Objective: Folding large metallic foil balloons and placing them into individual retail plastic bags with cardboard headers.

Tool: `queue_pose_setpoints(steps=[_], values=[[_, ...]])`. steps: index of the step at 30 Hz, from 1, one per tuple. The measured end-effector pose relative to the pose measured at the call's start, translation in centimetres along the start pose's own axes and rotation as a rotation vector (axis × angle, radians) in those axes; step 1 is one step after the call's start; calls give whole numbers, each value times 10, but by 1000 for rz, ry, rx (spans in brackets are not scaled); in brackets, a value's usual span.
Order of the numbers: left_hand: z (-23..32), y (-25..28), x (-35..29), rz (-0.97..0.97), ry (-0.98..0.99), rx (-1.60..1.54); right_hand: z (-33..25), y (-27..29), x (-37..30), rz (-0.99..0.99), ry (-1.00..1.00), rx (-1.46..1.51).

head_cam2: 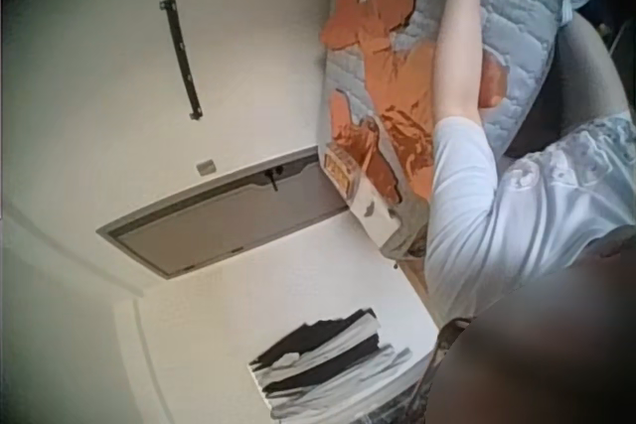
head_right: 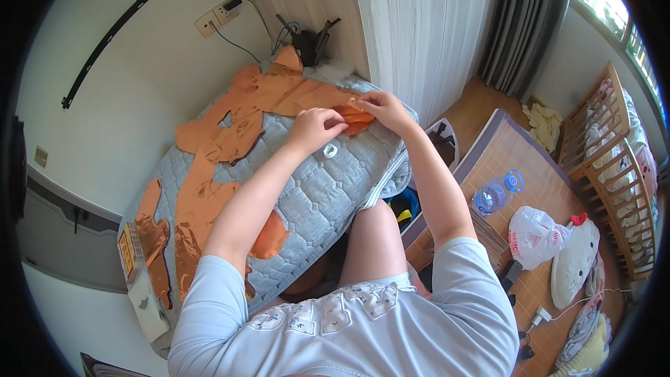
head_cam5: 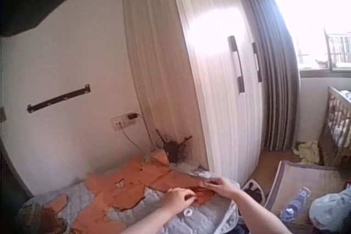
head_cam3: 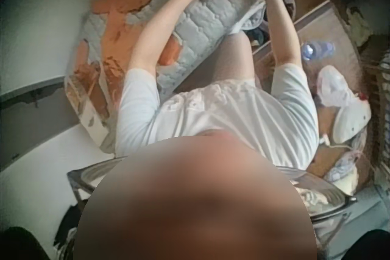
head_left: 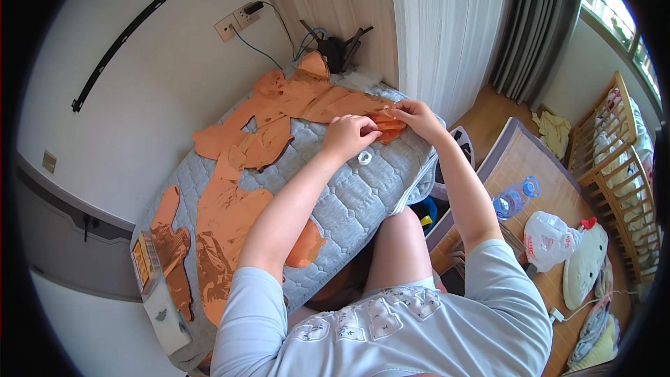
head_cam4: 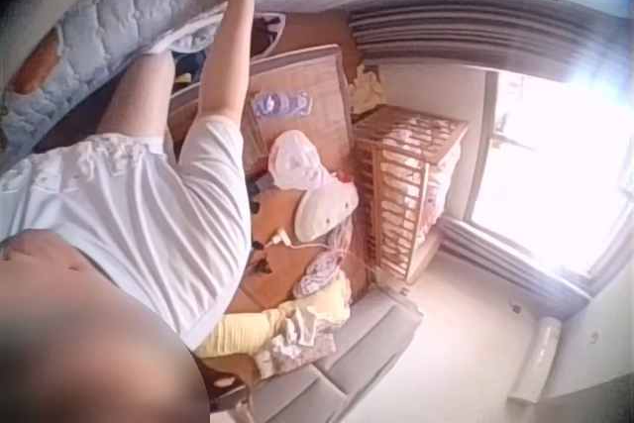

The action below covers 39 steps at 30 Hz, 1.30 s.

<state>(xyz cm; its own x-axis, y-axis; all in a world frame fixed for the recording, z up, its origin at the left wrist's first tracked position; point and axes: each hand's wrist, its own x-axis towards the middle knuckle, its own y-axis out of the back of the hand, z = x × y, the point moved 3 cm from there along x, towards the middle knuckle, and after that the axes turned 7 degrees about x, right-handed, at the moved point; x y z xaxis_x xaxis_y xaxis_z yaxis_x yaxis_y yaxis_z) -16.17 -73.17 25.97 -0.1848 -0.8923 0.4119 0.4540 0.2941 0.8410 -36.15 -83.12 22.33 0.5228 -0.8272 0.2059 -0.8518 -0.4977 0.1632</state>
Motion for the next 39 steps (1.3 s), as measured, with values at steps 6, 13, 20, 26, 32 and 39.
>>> queue_pose_setpoints(steps=[6,13,20,26,32,39], values=[[-4,8,3,279,-121,141,-1,-5,4,20,-9,-13],[5,3,12,368,-276,278,4,0,2,21,-13,19],[7,0,15,336,-327,291,-7,-6,1,-17,0,7],[8,-2,17,262,-259,217,1,-3,3,-26,25,44],[8,-3,14,303,-258,282,0,-3,2,4,5,-8],[10,-8,14,325,-277,294,3,1,3,-3,12,-153]])
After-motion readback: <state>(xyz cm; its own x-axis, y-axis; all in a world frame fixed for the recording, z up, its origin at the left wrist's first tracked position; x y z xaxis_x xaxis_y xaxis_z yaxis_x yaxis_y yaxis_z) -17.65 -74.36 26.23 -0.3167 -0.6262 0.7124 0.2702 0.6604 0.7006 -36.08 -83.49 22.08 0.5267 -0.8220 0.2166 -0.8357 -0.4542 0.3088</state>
